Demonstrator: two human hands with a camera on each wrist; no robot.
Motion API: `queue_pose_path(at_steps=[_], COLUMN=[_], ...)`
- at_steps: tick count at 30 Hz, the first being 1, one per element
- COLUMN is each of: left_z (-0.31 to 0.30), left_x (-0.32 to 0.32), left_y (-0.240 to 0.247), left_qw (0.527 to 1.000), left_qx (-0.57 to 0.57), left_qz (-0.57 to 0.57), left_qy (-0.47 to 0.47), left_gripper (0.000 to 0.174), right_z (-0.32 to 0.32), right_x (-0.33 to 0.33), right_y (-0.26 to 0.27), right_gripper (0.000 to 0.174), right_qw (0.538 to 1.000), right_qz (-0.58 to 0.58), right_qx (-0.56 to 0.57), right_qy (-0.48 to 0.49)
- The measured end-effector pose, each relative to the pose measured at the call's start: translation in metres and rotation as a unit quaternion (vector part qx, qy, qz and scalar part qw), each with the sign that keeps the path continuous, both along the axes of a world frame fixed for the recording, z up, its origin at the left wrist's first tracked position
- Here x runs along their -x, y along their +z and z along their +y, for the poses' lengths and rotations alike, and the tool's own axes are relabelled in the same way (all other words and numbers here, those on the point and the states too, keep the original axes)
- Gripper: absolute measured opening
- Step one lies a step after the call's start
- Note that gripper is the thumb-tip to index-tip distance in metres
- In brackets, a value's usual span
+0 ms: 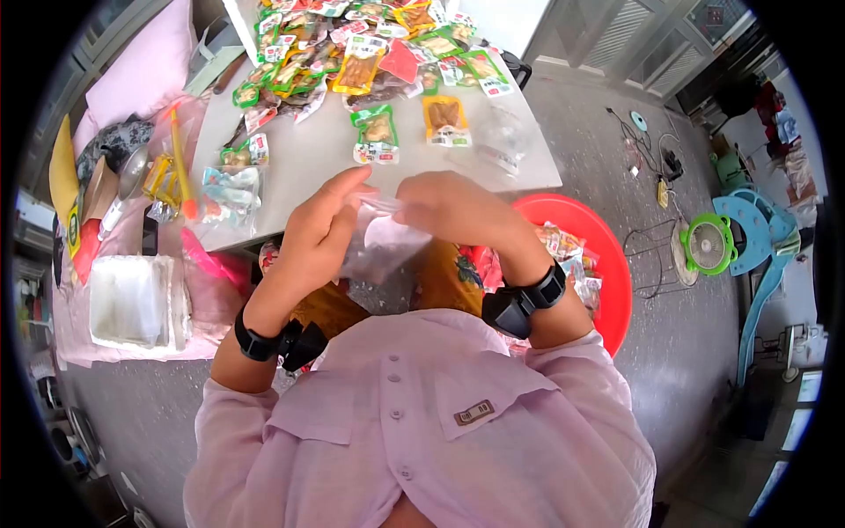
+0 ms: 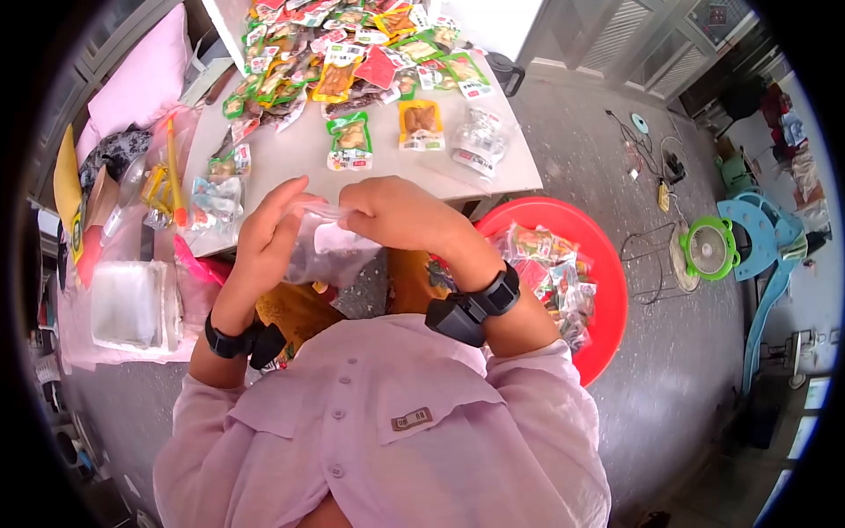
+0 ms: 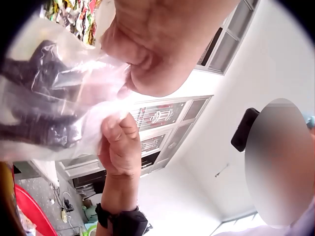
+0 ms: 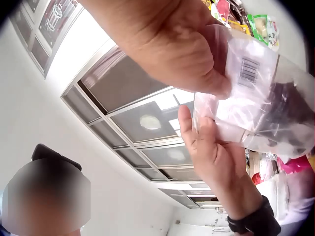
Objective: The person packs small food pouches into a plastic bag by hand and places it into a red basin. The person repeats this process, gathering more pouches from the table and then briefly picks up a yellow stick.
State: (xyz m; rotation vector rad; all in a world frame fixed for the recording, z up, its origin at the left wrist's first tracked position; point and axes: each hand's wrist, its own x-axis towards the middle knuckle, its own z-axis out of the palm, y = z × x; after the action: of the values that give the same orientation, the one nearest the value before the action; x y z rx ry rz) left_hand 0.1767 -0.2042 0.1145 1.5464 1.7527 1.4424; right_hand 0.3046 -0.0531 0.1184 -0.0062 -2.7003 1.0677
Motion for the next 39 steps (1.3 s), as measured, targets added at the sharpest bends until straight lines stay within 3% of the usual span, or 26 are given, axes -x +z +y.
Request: queue_pose_path(at_steps=[3, 7, 10, 14, 16, 17, 20, 23, 29, 38, 39], left_z=[0.001, -0.004, -0.016, -0.037, -0.047, -0.051, -0.06, -0.063, -0.062, -0.06, -0.061], left_x=[-0.005, 0.002, 0.022, 0.043, 0.051, 0.054, 0.059, 0.063, 0.057, 0.052, 0.052], left_y=[-0.014, -0.043, -0.083, -0.142, -0.166, -0.174, -0.186, -0.188, -0.183, -0.182, -0.183], left_qw=[0.994, 0.99, 0.987, 0.984, 0.982, 0.98, 0.97, 0.961, 0.936, 0.929, 0.928], left_qx=[-0.019, 0.015, 0.134, 0.172, 0.179, 0.182, 0.143, 0.099, 0.127, 0.109, 0.11], left_qz=[-0.109, -0.14, -0.086, -0.019, 0.015, 0.032, 0.155, 0.232, 0.318, 0.34, 0.341], left_qy=[-0.026, 0.009, -0.002, 0.042, 0.065, 0.077, 0.118, 0.111, 0.085, 0.1, 0.101], left_gripper=[0.032, 0.033, 0.032, 0.028, 0.027, 0.027, 0.023, 0.02, 0.019, 0.017, 0.017], right_z=[0.004, 0.03, 0.047, 0.06, 0.073, 0.079, 0.084, 0.08, 0.059, 0.041, 0.032], right_x=[-0.02, -0.075, -0.122, -0.171, -0.196, -0.208, -0.239, -0.267, -0.293, -0.266, -0.266], right_y=[-0.007, -0.016, -0.022, -0.033, -0.063, -0.083, -0.139, -0.199, -0.284, -0.305, -0.312], right_gripper=[0.015, 0.01, 0.007, 0.008, 0.008, 0.008, 0.011, 0.012, 0.016, 0.009, 0.01], right_qw=[1.0, 0.995, 0.97, 0.937, 0.919, 0.897, 0.87, 0.879, 0.836, 0.835, 0.831], right_qz=[0.015, 0.043, 0.015, -0.017, -0.065, -0.089, -0.142, -0.159, -0.25, -0.176, -0.237], right_qx=[0.011, 0.026, 0.064, 0.042, 0.023, 0.076, 0.038, 0.038, 0.038, -0.153, -0.168], right_qy=[0.023, -0.091, -0.234, -0.347, -0.389, -0.426, -0.47, -0.449, -0.486, -0.499, -0.475])
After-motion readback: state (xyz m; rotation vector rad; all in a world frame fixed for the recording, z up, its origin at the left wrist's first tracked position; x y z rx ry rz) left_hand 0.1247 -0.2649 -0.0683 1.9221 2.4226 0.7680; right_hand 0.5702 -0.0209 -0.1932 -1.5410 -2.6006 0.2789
